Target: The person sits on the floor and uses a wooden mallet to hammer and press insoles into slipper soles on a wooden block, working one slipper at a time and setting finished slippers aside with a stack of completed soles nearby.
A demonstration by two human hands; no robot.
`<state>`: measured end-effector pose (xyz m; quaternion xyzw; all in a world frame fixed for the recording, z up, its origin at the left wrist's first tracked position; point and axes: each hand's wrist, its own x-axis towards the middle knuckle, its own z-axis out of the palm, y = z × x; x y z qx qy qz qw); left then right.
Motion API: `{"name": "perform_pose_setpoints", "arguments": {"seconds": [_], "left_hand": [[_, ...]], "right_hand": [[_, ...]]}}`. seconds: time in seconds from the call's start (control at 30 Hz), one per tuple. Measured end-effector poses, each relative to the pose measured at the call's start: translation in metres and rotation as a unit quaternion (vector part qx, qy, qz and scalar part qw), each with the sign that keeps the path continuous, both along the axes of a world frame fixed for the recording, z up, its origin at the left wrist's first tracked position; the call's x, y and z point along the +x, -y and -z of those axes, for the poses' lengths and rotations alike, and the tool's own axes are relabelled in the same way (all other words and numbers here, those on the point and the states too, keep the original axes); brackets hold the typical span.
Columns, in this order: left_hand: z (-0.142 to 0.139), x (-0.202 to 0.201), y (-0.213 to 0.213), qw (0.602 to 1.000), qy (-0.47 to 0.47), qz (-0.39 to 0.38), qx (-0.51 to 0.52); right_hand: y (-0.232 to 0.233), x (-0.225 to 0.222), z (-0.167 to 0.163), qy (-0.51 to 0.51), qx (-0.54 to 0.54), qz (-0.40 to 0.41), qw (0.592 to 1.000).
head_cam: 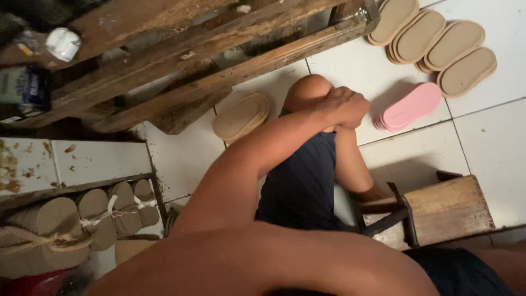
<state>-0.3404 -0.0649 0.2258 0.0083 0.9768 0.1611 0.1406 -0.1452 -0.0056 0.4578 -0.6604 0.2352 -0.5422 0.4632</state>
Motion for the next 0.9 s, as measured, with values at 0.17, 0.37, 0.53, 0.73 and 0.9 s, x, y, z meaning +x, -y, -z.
{"name": "perform_pose_setpoints", "arguments": {"seconds": [0.17,0.37,0.53,0.73,0.9], "left_hand": [[0.017,-0.014,0.019,0.997,-0.039,-0.072,0.012],[0.03,-0.02,0.034,0.991,-0.042,-0.122,0.036],[0.032,-0.026,0.036,0.982,-0.114,-0.142,0.056],[0.03,-0.027,0.034,0.982,-0.092,-0.148,0.078],[0.034,-0.026,0.03,0.978,-0.118,-0.156,0.071]], "right_hand": [[0.036,-0.005,0.018,0.004,0.009,-0.004,1.0],[0.049,-0.011,0.037,-0.009,0.03,0.005,1.0],[0.054,-0.002,0.045,0.006,0.024,0.015,1.0],[0.049,0.006,0.055,0.004,0.028,0.019,0.999],[0.048,0.004,0.047,0.0,0.029,0.035,0.999]]}}
